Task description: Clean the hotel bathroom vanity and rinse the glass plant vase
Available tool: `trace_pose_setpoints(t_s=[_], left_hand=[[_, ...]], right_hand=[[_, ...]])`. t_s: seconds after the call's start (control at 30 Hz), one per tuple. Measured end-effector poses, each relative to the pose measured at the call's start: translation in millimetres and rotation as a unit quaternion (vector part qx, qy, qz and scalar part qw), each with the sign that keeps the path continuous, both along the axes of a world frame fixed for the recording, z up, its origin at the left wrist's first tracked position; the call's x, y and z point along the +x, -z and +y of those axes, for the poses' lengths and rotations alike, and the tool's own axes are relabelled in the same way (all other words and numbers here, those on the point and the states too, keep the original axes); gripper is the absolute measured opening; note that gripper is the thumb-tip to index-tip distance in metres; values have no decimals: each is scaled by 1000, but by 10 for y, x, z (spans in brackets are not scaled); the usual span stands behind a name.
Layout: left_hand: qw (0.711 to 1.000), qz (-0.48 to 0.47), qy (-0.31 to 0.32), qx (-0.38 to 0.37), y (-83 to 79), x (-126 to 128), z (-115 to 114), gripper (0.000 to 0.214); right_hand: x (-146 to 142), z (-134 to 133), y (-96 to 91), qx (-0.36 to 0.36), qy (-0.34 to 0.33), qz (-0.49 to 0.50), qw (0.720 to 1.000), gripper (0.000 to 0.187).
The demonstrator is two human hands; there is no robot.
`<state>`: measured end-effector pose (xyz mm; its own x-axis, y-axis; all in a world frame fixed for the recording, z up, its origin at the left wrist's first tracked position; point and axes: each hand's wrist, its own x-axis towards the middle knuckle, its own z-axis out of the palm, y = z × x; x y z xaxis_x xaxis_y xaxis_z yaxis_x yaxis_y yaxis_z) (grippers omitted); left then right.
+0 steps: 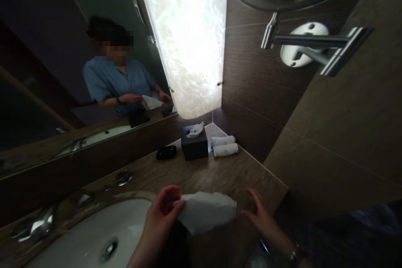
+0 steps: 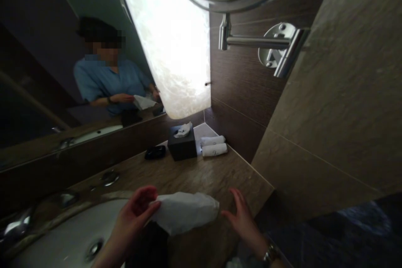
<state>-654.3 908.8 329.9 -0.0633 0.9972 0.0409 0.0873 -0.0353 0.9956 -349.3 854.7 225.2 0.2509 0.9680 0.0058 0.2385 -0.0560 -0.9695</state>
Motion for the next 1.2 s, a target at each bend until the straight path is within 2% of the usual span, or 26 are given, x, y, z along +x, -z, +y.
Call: trace_pose_setpoints(t_s=[0.07,0.1,0.17,0.23,0.27,0.33,0.37,0.43,0.5,0.57,0.6,0.63,0.7,0.73,0.8,0.87,0.9,0.93,0.97,1.0,1.03,1.07,1.1,1.13,1.2], left_hand=[[999,2,40,11,-48,64,20,51],[998,5,64,13,-72,73,56,50],[995,36,84,43,-122,19,165,47],[986,109,32,125,-164,-117,269,45],[971,154,-19,180,-175,-194,294,42],[931,232,-102,264,-155,-308,262,36],[920,256,-106,279,-115,-325,208,35],[926,280,-30,250,20,-270,66,38],[944,275,86,159,199,-134,-48,49],[953,248,163,60,369,11,-81,47],[956,232,179,22,437,70,-63,41],[959,217,184,-2,491,119,-25,35],[962,204,179,-22,563,187,101,31],[963,204,174,-26,588,208,187,31],[962,205,181,-20,631,225,404,30],[964,204,168,-7,684,197,677,30],[968,203,145,-2,715,162,827,32],[973,199,115,2,747,112,978,35],[978,194,80,6,777,53,1123,38],[981,187,48,9,803,-13,1255,40],[984,179,24,15,820,-78,1370,42],[985,171,6,29,826,-137,1465,42],[985,166,-12,49,817,-185,1542,41],[982,170,-30,73,792,-216,1604,40],[969,196,-62,138,691,-223,1698,36]], right_hand=[[-247,145,-92,60,-24,-63,996,85],[-414,227,-145,71,-77,-72,992,86],[-764,392,-232,38,-199,-53,978,61],[-1044,530,-266,-30,-262,-1,965,30],[-1137,580,-268,-63,-269,37,960,27],[-1234,634,-269,-108,-274,128,947,35],[-1247,642,-282,-119,-282,179,935,41],[-1232,637,-350,-139,-308,273,901,50],[-1184,637,-460,-156,-329,329,871,53],[-1111,671,-571,-168,-350,308,868,49],[-1067,706,-612,-165,-353,261,883,46],[-1023,755,-640,-151,-347,200,904,41],[-944,899,-661,-77,-321,65,942,35],[-916,997,-670,-26,-319,12,947,36],[-875,1247,-744,58,-352,-49,933,34],[-838,1544,-978,123,-353,-92,923,16],[-816,1694,-1164,168,-311,-108,929,13],[-791,1835,-1384,232,-242,-121,934,14],[-769,1961,-1612,312,-154,-131,928,12],[-752,2069,-1818,392,-75,-142,906,9],[-747,2159,-1973,458,-24,-159,874,9],[-755,2235,-2052,505,-13,-187,843,10],[-777,2301,-2045,525,-42,-227,819,12],[-811,2363,-1954,517,-100,-276,804,16],[-901,2494,-1609,436,-230,-365,790,28]])
